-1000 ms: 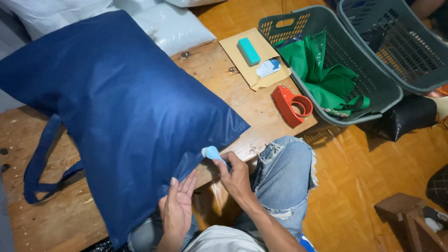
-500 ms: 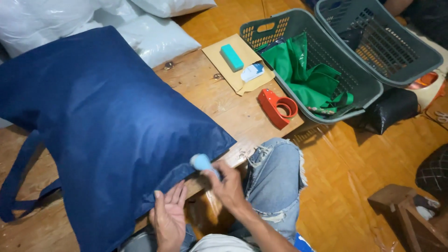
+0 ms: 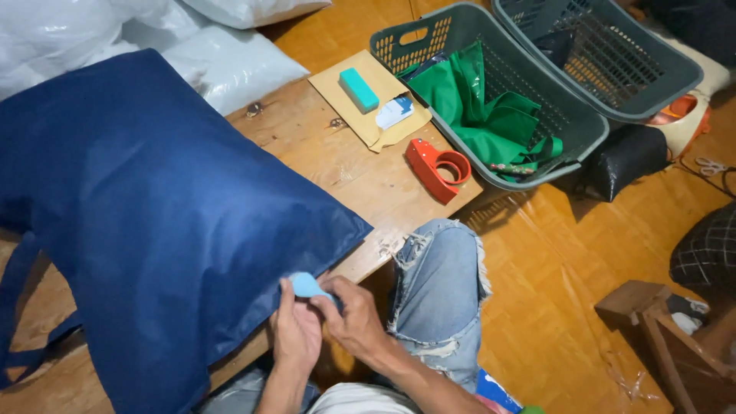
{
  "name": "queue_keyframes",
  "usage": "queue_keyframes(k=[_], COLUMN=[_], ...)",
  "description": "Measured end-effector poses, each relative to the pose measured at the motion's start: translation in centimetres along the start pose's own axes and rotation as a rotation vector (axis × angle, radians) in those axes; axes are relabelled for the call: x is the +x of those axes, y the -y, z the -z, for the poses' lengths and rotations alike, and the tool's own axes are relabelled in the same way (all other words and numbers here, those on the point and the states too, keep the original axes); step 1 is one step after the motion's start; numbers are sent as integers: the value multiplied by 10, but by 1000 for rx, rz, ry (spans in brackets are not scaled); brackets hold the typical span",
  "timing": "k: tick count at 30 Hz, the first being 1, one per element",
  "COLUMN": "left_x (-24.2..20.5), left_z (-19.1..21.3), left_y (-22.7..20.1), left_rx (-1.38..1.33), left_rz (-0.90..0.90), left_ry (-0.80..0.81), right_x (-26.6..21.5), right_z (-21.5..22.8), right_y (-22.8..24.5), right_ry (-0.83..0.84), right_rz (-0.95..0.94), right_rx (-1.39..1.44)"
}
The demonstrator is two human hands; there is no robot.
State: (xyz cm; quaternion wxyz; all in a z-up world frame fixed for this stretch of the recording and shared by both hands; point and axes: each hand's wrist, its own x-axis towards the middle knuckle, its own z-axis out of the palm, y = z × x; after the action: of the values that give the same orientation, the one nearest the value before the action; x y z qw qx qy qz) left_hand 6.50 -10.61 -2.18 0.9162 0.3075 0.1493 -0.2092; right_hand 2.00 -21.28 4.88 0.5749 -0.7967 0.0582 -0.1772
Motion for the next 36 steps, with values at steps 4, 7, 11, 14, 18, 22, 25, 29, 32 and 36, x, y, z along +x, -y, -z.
queue_keyframes(k=[4, 7, 11, 14, 18, 22, 25, 29, 32, 36], left_x=[11, -2, 26, 44, 27, 37, 49, 56, 61, 64], left_z=[-7, -29, -9, -5, -42, -49, -50, -48, -41, -43], left_y=[-3, -10, 20, 30, 12, 28, 34, 41, 45, 42], left_rx=[-101, 18, -63, -79, -16, -96, -6, -83, -115, -226], left_rz=[24, -12, 19, 123, 95, 25, 257, 238, 223, 269], left_ry=[-63, -134, 15, 35, -136, 117, 158, 73, 158, 113], right_x=[12, 15, 13, 17, 31, 24, 29, 41, 37, 42], right_z=[10, 25, 25, 24, 47, 42, 41, 59, 60, 60], right_y=[-37, -52, -24, -39, -67, -37, -35, -57, -49, -73], right_ry=[-93, -284, -160, -144, -322, -290, -180, -385, -377, -420], right_rz=[-90, -162, -96, -10, -213, -99, 10, -200, -197, -219], right_rx=[-120, -187, -97, -138, -175, -106, -140, -239, -175, -284])
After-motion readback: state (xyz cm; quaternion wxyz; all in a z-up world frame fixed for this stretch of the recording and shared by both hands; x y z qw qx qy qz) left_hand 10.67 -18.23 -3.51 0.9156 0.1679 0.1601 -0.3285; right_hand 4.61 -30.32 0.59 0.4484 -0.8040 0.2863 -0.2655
